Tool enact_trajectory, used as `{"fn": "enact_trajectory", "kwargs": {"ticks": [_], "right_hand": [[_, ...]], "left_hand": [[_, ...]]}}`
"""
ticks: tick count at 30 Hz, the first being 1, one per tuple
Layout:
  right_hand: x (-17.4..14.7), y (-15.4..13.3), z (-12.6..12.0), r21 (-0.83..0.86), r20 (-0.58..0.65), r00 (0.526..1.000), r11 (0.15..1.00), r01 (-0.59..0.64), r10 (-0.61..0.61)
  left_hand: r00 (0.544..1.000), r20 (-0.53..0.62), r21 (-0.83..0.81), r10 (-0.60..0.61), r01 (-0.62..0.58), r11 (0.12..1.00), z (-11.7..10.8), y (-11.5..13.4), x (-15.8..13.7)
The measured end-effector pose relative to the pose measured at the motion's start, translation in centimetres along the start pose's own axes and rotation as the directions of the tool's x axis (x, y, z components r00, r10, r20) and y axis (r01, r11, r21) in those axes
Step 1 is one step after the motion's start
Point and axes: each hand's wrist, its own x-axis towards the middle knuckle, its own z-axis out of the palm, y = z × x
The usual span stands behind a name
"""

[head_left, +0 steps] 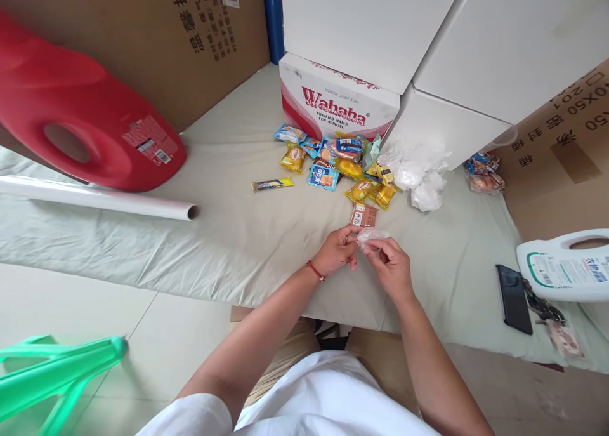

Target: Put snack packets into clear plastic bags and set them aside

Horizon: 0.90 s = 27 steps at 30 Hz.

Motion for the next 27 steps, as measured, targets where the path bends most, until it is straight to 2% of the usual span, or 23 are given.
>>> {"fn": "enact_trajectory", "kwargs": {"ticks": [4,11,14,17,20,22,24,27], "right_hand": [[0.1,0.0,0.4,-0.085,0.024,0.993,0.989,0.117,-0.116],[0.1,-0.3,-0.2,-0.088,0.006,0.994,0.991,0.105,-0.105],[-0.4,-0.3,-0.7,-0.125,0.002,0.976,0.968,0.216,-0.218],[-0.9,0.2,-0.7,-0.174,0.075,0.937,0.921,0.349,-0.341],[-1.3,0.9,-0.3,-0.19,0.163,0.913,0.897,0.4,-0.373],[-1.5,1.3,-0.1,-0.165,0.185,0.918,0.91,0.38,-0.35],[-1.6,1.4,0.1,-0.107,0.156,0.948,0.95,0.294,-0.276],[-1.6,1.2,0.6,0.132,0.029,1.0,0.991,0.005,-0.009]], "left_hand": [[1.0,0.011,0.052,0.002,-0.002,0.999,0.0,0.0,-0.1],[1.0,-0.016,0.076,0.013,-0.012,0.997,0.1,0.1,0.0],[0.998,-0.047,-0.007,0.035,-0.036,0.999,0.1,0.2,0.0],[0.996,-0.079,-0.098,0.037,-0.045,0.994,0.1,0.2,-0.1],[0.996,-0.053,-0.024,0.069,-0.07,0.997,0.0,0.2,-0.3],[0.992,0.001,0.069,0.126,-0.126,0.99,0.0,0.3,-0.3],[0.986,0.028,0.104,0.166,-0.168,0.98,0.1,0.3,-0.3],[0.987,0.006,0.074,0.159,-0.159,0.985,0.1,0.1,-0.3]]}}
